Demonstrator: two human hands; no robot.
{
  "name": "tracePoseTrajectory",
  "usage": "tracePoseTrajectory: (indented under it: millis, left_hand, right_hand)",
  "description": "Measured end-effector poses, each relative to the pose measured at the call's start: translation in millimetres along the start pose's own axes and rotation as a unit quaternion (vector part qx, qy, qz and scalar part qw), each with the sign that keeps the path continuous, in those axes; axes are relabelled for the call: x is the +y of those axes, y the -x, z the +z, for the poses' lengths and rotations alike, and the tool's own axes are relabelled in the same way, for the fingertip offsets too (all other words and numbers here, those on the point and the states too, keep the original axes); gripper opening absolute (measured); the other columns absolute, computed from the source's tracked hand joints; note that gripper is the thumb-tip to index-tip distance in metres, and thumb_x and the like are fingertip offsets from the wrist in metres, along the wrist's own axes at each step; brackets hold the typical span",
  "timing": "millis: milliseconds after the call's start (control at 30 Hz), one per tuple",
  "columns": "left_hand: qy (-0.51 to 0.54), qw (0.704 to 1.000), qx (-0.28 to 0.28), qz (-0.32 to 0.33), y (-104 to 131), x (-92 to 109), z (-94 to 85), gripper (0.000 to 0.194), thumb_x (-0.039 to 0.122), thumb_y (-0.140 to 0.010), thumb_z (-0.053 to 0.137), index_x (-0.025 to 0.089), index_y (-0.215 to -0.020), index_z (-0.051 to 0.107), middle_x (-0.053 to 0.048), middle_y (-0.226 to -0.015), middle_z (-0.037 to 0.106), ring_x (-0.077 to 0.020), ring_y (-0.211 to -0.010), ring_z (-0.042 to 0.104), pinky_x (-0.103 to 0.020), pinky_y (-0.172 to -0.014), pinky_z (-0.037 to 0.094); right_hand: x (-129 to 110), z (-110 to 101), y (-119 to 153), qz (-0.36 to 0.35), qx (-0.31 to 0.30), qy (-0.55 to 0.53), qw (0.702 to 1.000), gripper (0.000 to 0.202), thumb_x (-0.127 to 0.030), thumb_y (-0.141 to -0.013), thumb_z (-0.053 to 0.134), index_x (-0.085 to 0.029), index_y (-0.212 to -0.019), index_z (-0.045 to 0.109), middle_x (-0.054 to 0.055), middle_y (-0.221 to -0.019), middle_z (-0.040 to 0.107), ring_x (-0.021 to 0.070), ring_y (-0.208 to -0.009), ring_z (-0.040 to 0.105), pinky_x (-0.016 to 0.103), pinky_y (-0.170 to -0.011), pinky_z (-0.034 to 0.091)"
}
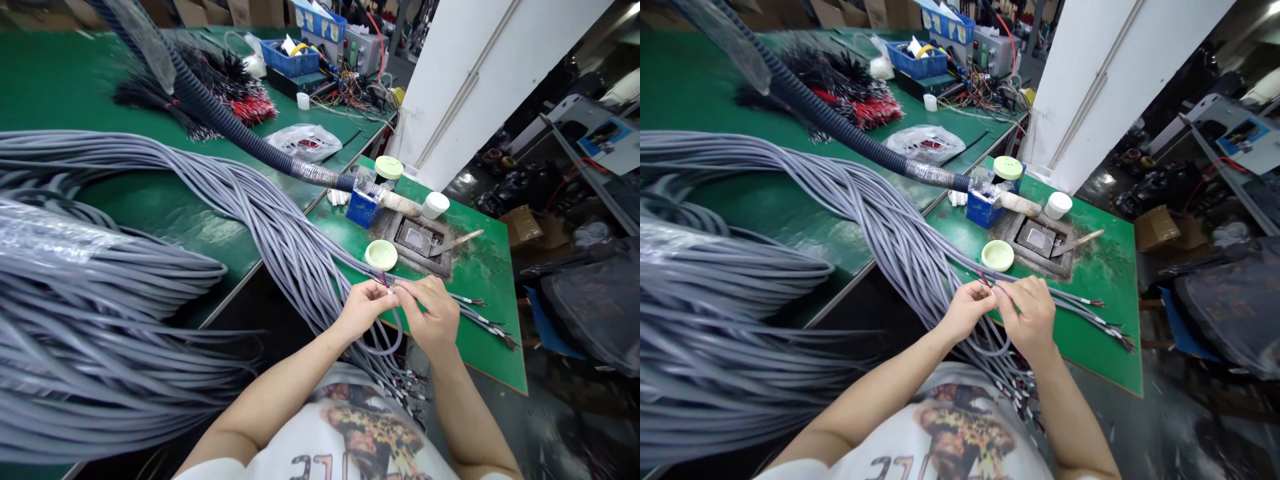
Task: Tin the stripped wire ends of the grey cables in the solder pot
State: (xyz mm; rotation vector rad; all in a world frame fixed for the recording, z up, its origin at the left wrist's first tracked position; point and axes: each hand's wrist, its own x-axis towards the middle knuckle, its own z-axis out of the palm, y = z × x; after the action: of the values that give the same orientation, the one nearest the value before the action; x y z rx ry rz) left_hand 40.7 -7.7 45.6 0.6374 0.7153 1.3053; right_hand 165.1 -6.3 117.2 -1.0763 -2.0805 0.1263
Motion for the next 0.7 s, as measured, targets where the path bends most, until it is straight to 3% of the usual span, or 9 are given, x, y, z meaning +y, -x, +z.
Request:
tracePoseTrajectory:
  millis: [200,367,533,700]
  left_hand:
    - [0.081,0.993,-0.035,-0.081,1,6,-5.2,0.032,0.038,-0.065,0.081,0.011,-0.075,0.068,-0.003,-0.069,0.068,-0.0099,-0.059,0.059,-0.023,-0.062,0.048]
    - [0.147,0.982,-0.056,-0.101,0,11,-7.0,0.033,0.037,-0.067,0.081,0.010,-0.081,0.070,-0.003,-0.070,0.067,-0.0087,-0.062,0.060,-0.021,-0.064,0.050]
    - [0.181,0.976,-0.060,-0.102,-3,13,-5.0,0.027,0.034,-0.072,0.077,0.010,-0.077,0.067,-0.001,-0.068,0.064,-0.0058,-0.057,0.057,-0.017,-0.059,0.049]
    - [0.160,0.978,-0.069,-0.117,-2,21,0.8,0.031,0.040,-0.073,0.075,0.010,-0.076,0.066,-0.001,-0.066,0.063,-0.0070,-0.051,0.056,-0.020,-0.052,0.048]
  right_hand:
    - [14,-6,5,-0.038,0.005,-0.036,0.999,0.031,-0.012,-0.084,0.060,-0.026,-0.111,0.068,0.005,-0.091,0.070,0.0198,-0.082,0.063,0.037,-0.075,0.049]
    - [26,-8,12,-0.128,-0.067,-0.042,0.989,0.046,-0.008,-0.085,0.052,-0.030,-0.125,0.059,0.006,-0.114,0.068,0.0229,-0.105,0.061,0.043,-0.087,0.051]
    - [28,-1,16,-0.169,-0.108,0.001,0.980,0.049,-0.010,-0.084,0.055,-0.032,-0.127,0.057,0.006,-0.133,0.059,0.0260,-0.123,0.051,0.048,-0.097,0.047]
    - [32,3,15,-0.182,-0.077,-0.008,0.980,0.040,-0.019,-0.083,0.064,-0.029,-0.122,0.062,0.007,-0.129,0.062,0.0271,-0.124,0.050,0.049,-0.098,0.047]
